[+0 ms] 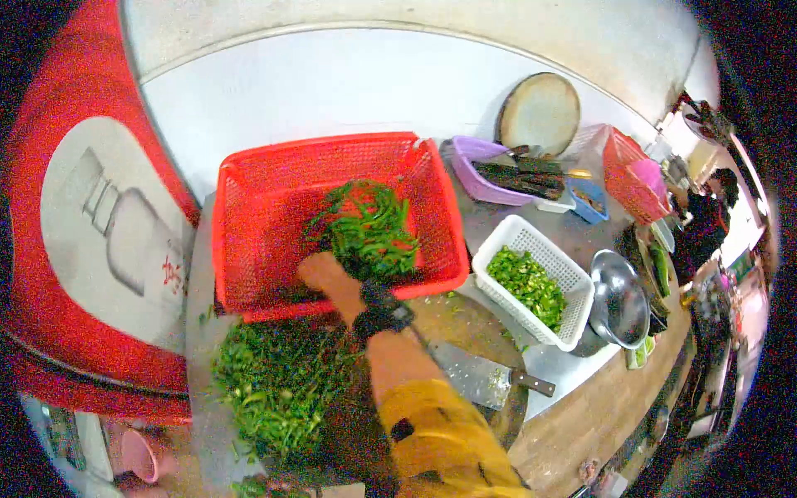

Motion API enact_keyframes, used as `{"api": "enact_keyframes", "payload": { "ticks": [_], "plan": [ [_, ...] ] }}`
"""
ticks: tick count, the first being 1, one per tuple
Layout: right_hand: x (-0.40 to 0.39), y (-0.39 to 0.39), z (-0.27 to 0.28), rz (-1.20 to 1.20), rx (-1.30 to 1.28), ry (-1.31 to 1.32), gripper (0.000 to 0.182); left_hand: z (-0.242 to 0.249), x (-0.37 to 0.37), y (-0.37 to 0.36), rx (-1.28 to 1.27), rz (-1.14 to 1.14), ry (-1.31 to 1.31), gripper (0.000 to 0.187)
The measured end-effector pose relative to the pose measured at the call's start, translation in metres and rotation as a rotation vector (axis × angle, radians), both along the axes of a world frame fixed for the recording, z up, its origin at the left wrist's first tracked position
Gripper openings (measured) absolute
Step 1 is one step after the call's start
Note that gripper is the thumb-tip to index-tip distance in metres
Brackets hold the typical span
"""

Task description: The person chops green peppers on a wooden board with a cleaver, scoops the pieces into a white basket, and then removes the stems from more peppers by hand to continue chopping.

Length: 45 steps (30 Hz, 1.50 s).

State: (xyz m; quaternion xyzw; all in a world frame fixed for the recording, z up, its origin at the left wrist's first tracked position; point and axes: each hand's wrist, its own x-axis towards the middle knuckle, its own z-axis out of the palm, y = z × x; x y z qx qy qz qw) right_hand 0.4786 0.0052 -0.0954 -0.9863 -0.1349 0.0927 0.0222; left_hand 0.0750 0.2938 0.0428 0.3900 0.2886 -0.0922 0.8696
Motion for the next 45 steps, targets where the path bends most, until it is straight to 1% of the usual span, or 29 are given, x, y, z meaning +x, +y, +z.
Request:
{"api": "enact_keyframes", "payload": {
  "ticks": [1, 2, 3, 5, 6, 7, 8, 9, 10, 11, 12, 14, 18, 19, 21, 24, 26, 27, 28, 30, 31, 32, 35, 38, 39, 40, 42, 44, 45],
  "plan": [
    [0.005, -0.005, 0.016, 0.071, -0.079, 0.043, 0.025, -0.002, -0.001, 0.002, -0.019, -0.013, -0.016, 0.029],
    [0.000, -0.008, 0.039, -0.004, -0.008, 0.022, 0.032, -0.003, 0.000, 0.002, -0.026, -0.022, -0.024, 0.029],
    [0.003, -0.020, 0.047, 0.038, 0.143, 0.010, 0.039, -0.005, 0.005, -0.001, -0.043, -0.036, -0.031, 0.029],
    [-0.001, -0.035, 0.063, -0.065, 0.255, -0.093, 0.050, -0.004, 0.010, -0.004, -0.065, -0.061, -0.052, 0.029],
    [-0.006, -0.040, 0.074, -0.056, 0.252, -0.090, 0.050, -0.004, 0.011, -0.006, -0.059, -0.076, -0.062, 0.029],
    [-0.009, -0.048, 0.082, -0.048, 0.371, -0.282, 0.045, -0.005, 0.018, -0.009, -0.142, -0.101, -0.117, 0.030],
    [-0.015, -0.053, 0.093, -0.040, 0.489, -0.476, 0.039, -0.002, 0.022, -0.013, -0.119, -0.139, -0.150, 0.031],
    [-0.023, -0.058, 0.103, -0.033, 0.485, -0.479, 0.039, 0.004, 0.026, -0.021, -0.140, -0.122, -0.136, 0.030],
    [-0.035, -0.057, 0.124, -0.170, 0.760, -0.302, 0.029, 0.009, 0.027, -0.029, -0.160, -0.105, -0.123, 0.029],
    [-0.048, -0.057, 0.144, -0.309, 1.026, -0.110, 0.020, -0.005, 0.028, -0.029, -0.063, -0.152, -0.113, 0.047],
    [-0.062, -0.057, 0.161, -0.303, 1.022, -0.113, 0.020, -0.012, 0.030, -0.025, 0.584, -0.492, -0.710, 0.047],
    [-0.095, -0.054, 0.187, -0.308, 1.236, -0.128, 0.009, 0.027, 0.047, -0.057, -0.218, -0.179, -0.179, 0.039],
    [-0.180, -0.030, 0.225, -0.271, 1.154, -0.254, 0.012, 0.052, 0.064, -0.083, -0.276, -0.202, -0.150, 0.040],
    [-0.204, -0.021, 0.226, -0.276, 1.095, -0.281, 0.012, 0.053, 0.069, -0.090, -0.337, -0.241, -0.225, 0.040],
    [-0.258, 0.005, 0.224, -0.134, 1.343, -0.242, 0.014, 0.053, 0.073, -0.099, -0.391, -0.261, -0.294, 0.039],
    [-0.306, 0.022, 0.217, -0.018, 1.305, -0.179, 0.014, 0.042, 0.070, -0.102, -0.407, -0.261, -0.289, 0.036],
    [-0.319, 0.027, 0.195, 0.067, 1.456, -0.242, 0.016, 0.028, 0.064, -0.105, -0.311, -0.184, -0.325, 0.034],
    [-0.323, 0.025, 0.182, 0.004, 1.527, -0.151, 0.017, 0.023, 0.059, -0.102, -0.337, -0.203, -0.323, 0.033],
    [-0.327, 0.023, 0.178, -0.022, 1.521, -0.175, 0.017, 0.017, 0.055, -0.100, -0.362, -0.222, -0.321, 0.033],
    [-0.334, 0.017, 0.176, 0.164, 1.228, -0.166, 0.021, -0.014, 0.053, -0.096, -0.281, -0.220, -0.217, 0.032],
    [-0.335, 0.013, 0.181, 0.284, 1.119, -0.141, 0.031, 0.008, 0.049, -0.101, -0.180, -0.246, -0.324, 0.031],
    [-0.335, 0.009, 0.188, 0.354, 1.088, -0.171, 0.028, 0.012, 0.047, -0.101, -0.196, -0.289, -0.327, 0.031],
    [-0.331, -0.006, 0.201, 0.254, 0.954, -0.128, 0.030, 0.012, 0.040, -0.081, -0.151, -0.197, -0.209, 0.033],
    [-0.326, -0.019, 0.209, 0.187, 0.921, -0.358, 0.027, 0.023, 0.042, -0.072, -0.552, -0.117, -0.219, 0.051],
    [-0.331, -0.014, 0.216, 0.231, 1.071, -0.331, 0.026, 0.026, 0.044, -0.071, -0.557, -0.131, -0.218, 0.051],
    [-0.337, -0.008, 0.220, 0.280, 1.224, -0.301, 0.025, 0.025, 0.044, -0.071, -0.493, -0.165, -0.226, 0.052],
    [-0.347, 0.010, 0.219, 0.478, 1.319, -0.298, 0.022, 0.027, 0.043, -0.075, -0.285, -0.243, -0.248, 0.053],
    [-0.355, 0.027, 0.206, 0.632, 1.298, -0.246, 0.023, 0.029, 0.041, -0.078, -0.143, -0.299, -0.265, 0.054],
    [-0.362, 0.034, 0.198, 0.621, 1.292, -0.264, 0.023, 0.028, 0.040, -0.076, -0.090, -0.313, -0.278, 0.054]
  ]
}}
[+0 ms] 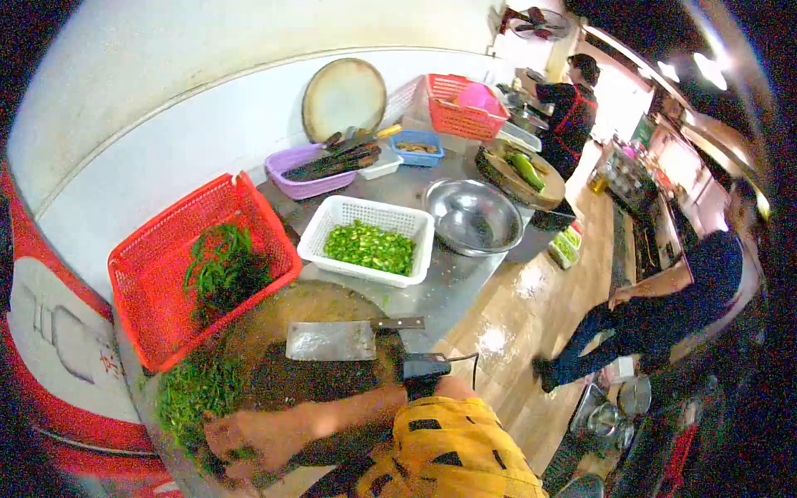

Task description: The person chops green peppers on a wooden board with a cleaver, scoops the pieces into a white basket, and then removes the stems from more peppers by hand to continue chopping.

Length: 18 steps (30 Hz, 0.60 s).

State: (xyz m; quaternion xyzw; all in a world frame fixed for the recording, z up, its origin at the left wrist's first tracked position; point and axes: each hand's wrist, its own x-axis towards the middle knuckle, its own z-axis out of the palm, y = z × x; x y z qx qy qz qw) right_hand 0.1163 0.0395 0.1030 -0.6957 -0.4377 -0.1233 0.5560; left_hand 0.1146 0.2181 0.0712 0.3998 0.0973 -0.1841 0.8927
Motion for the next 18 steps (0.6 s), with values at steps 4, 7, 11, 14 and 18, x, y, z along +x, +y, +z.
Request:
{"api": "enact_keyframes", "payload": {
  "ticks": [4, 7, 11, 14, 18],
  "plan": [
    [-0.010, 0.006, -0.010, -0.057, 0.101, 0.087, 0.027, 0.003, 0.001, -0.003, 0.137, -0.042, -0.061, 0.056],
    [-0.011, 0.007, -0.016, -0.151, 0.041, 0.130, 0.029, 0.004, 0.003, -0.004, 0.211, -0.075, -0.099, 0.057],
    [-0.017, -0.002, -0.007, -0.153, -0.070, 0.106, 0.040, 0.007, 0.004, -0.006, 0.272, -0.102, -0.151, 0.059],
    [0.006, -0.028, 0.012, 0.124, 0.091, 0.000, 0.049, 0.008, 0.003, -0.005, 0.306, -0.120, -0.174, 0.061],
    [0.009, -0.055, 0.034, 0.120, 0.246, 0.723, 0.031, 0.009, 0.002, -0.007, 0.342, -0.143, -0.211, 0.063]
  ]
}}
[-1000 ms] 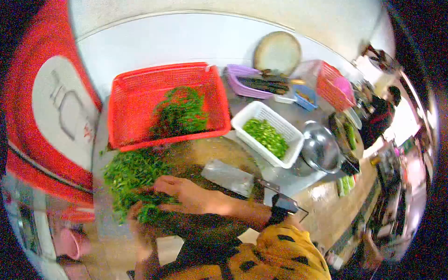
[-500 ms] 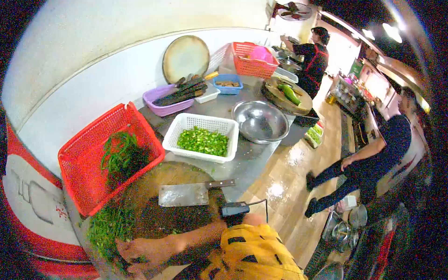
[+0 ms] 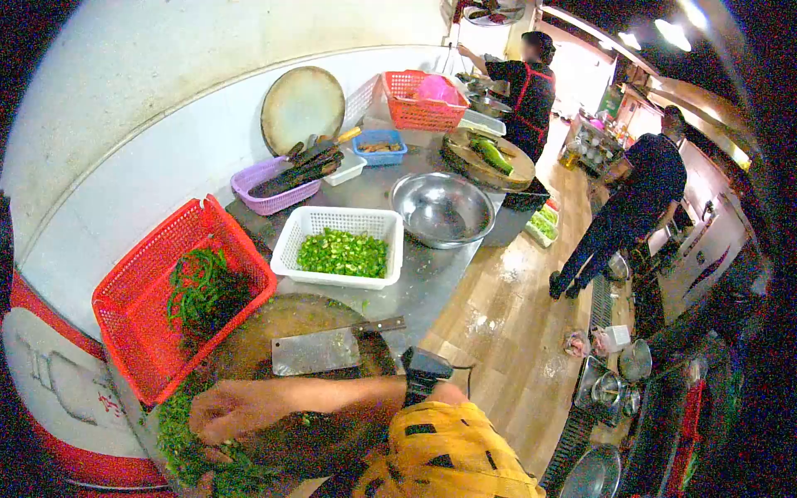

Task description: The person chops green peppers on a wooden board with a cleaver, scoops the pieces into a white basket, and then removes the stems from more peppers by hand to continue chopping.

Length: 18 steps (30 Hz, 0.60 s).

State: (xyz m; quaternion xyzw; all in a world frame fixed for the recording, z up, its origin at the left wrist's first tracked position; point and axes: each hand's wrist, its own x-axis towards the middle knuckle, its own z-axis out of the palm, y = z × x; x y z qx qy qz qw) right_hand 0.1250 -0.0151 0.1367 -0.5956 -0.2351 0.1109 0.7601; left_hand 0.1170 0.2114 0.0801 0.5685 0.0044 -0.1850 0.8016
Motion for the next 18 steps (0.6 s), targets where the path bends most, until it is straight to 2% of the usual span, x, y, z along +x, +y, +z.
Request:
{"api": "enact_keyframes", "payload": {
  "ticks": [1, 3, 6, 7, 8, 9, 10, 12, 13, 14, 16, 18],
  "plan": [
    [0.001, 0.008, -0.004, 0.002, -0.001, 0.000, 0.031, -0.001, -0.001, 0.000, 0.005, -0.007, -0.014, 0.063],
    [0.001, 0.030, -0.013, -0.276, -0.321, -0.183, 0.029, 0.001, -0.001, 0.000, 0.002, -0.030, -0.047, 0.064],
    [0.002, 0.041, -0.020, -0.454, -0.297, -0.175, 0.024, -0.001, 0.003, -0.002, -0.074, -0.077, -0.108, 0.066],
    [0.005, 0.043, -0.024, -0.518, -0.389, -0.205, 0.022, -0.002, 0.005, -0.006, -0.115, -0.082, -0.107, 0.066],
    [0.004, 0.041, -0.027, -0.477, -0.449, -0.105, 0.023, -0.004, 0.006, -0.007, -0.141, -0.058, -0.064, 0.072],
    [0.002, 0.043, -0.026, -0.438, -0.398, -0.041, 0.026, -0.005, 0.008, -0.009, -0.167, -0.033, -0.021, 0.077],
    [0.001, 0.043, -0.027, -0.496, -0.468, -0.167, 0.030, 0.001, 0.004, -0.008, -0.124, 0.003, 0.019, 0.075],
    [0.000, 0.045, -0.011, -0.352, -0.397, 0.070, 0.031, 0.011, 0.005, -0.003, -0.044, -0.021, 0.046, 0.070],
    [0.002, 0.045, -0.012, -0.358, -0.403, -0.094, 0.025, 0.016, 0.007, 0.001, 0.002, -0.080, 0.034, 0.068],
    [0.004, 0.046, -0.013, -0.312, -0.400, -0.089, 0.022, 0.021, 0.008, -0.003, -0.076, -0.042, -0.035, 0.061],
    [0.007, 0.046, -0.008, -0.261, -0.411, -0.091, 0.018, 0.018, 0.007, 0.009, -0.031, -0.081, -0.058, 0.059],
    [0.006, 0.046, 0.001, -0.079, -0.474, 0.267, 0.017, 0.013, 0.006, 0.014, 0.048, -0.135, -0.082, 0.055]
  ]
}}
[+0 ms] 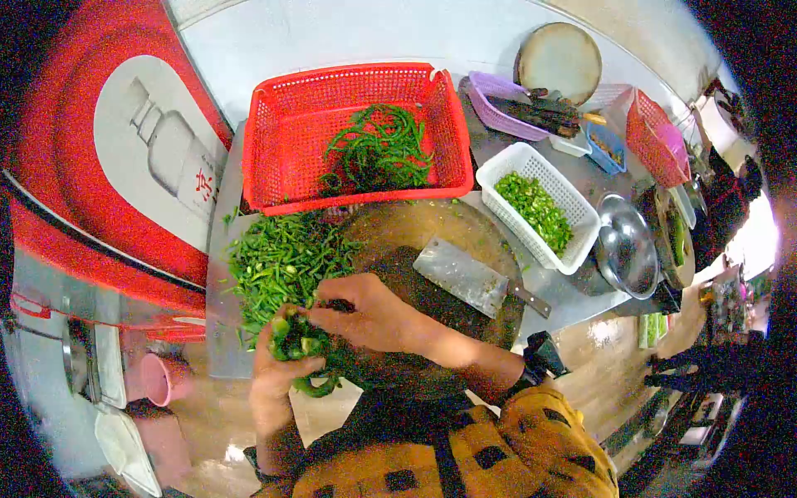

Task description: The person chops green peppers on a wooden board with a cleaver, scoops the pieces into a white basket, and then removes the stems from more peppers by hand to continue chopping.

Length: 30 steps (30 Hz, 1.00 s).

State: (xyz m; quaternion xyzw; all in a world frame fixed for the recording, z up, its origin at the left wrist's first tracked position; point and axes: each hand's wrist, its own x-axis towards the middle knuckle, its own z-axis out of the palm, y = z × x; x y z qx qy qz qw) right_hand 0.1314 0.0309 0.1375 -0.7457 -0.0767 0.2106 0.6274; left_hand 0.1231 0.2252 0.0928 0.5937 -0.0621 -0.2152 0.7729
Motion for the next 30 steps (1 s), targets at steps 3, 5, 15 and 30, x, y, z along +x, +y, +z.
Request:
{"api": "enact_keyframes", "payload": {
  "ticks": [3, 5, 15, 30],
  "plan": [
    [0.006, 0.010, -0.024, 0.030, -0.249, -0.856, 0.015, -0.015, -0.003, 0.003, -0.077, 0.026, 0.022, 0.053],
    [0.007, 0.017, -0.026, 0.132, -0.482, -1.015, 0.012, 0.009, -0.010, -0.008, -0.129, 0.101, 0.133, 0.052],
    [0.066, 0.027, -0.053, -0.036, -0.357, -0.548, 0.013, -0.019, -0.028, 0.028, -0.492, 0.412, 0.175, 0.057],
    [0.044, 0.050, -0.060, 0.435, -0.332, -0.641, 0.026, -0.039, -0.037, 0.044, -0.325, 0.300, 0.352, 0.077]
  ]
}}
